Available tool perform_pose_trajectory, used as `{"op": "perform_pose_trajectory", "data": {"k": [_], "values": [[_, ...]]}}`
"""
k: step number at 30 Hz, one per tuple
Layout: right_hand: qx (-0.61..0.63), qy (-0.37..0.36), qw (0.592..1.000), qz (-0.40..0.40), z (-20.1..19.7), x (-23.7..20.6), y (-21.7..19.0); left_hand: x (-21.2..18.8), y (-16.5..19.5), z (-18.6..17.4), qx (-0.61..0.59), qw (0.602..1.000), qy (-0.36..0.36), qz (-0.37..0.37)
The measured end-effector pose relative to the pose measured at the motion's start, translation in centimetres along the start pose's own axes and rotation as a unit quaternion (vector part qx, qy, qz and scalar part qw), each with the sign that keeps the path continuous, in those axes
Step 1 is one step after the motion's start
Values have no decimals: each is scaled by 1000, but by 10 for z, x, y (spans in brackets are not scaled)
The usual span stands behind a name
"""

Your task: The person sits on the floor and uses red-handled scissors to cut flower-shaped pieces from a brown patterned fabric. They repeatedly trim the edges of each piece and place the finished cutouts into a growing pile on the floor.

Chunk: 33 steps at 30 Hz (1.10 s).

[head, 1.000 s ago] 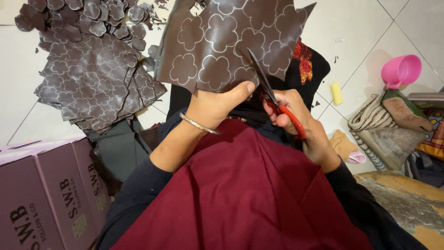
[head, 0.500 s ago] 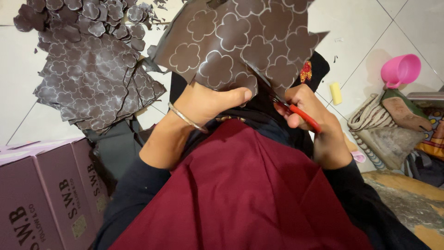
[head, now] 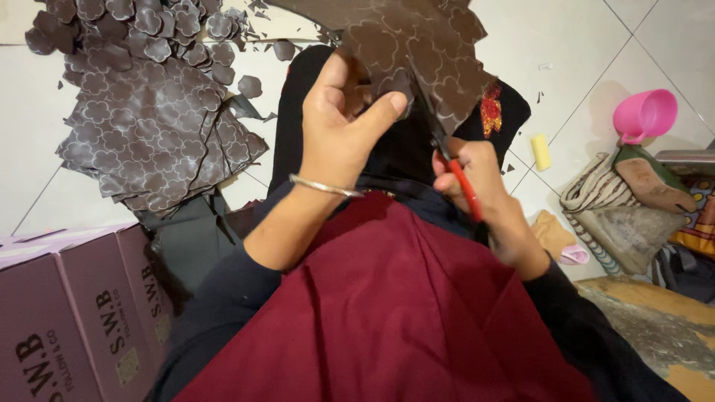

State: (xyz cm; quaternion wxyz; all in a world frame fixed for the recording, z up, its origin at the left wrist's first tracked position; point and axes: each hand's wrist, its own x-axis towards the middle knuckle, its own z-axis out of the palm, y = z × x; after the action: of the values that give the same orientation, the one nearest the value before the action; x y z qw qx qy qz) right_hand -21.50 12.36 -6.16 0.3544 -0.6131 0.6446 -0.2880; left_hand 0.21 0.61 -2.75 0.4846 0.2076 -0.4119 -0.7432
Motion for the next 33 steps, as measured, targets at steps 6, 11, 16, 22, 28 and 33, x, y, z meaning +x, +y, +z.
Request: {"op": "perform_pose_trajectory", "data": {"k": [6,11,16,22,28,33], "values": [[-25,-3,1000,1,7,-4,-10,-4,-5,4,47,998,29,33],[88,-70,993,33,1,-6,-23,-4,1,1,27,1000,-2,1],[157,-119,979,55,-10,-7,-52,-5,14,-2,23,997,-49,-46],[193,-65,973,107,-11,-28,-80,-3,28,-3,24,993,-95,-67],[211,-90,969,96,-11,-27,-66,-4,28,-2,21,993,-85,-75],[245,-94,959,103,-10,-30,-77,-2,26,-3,23,994,-92,-54]]}}
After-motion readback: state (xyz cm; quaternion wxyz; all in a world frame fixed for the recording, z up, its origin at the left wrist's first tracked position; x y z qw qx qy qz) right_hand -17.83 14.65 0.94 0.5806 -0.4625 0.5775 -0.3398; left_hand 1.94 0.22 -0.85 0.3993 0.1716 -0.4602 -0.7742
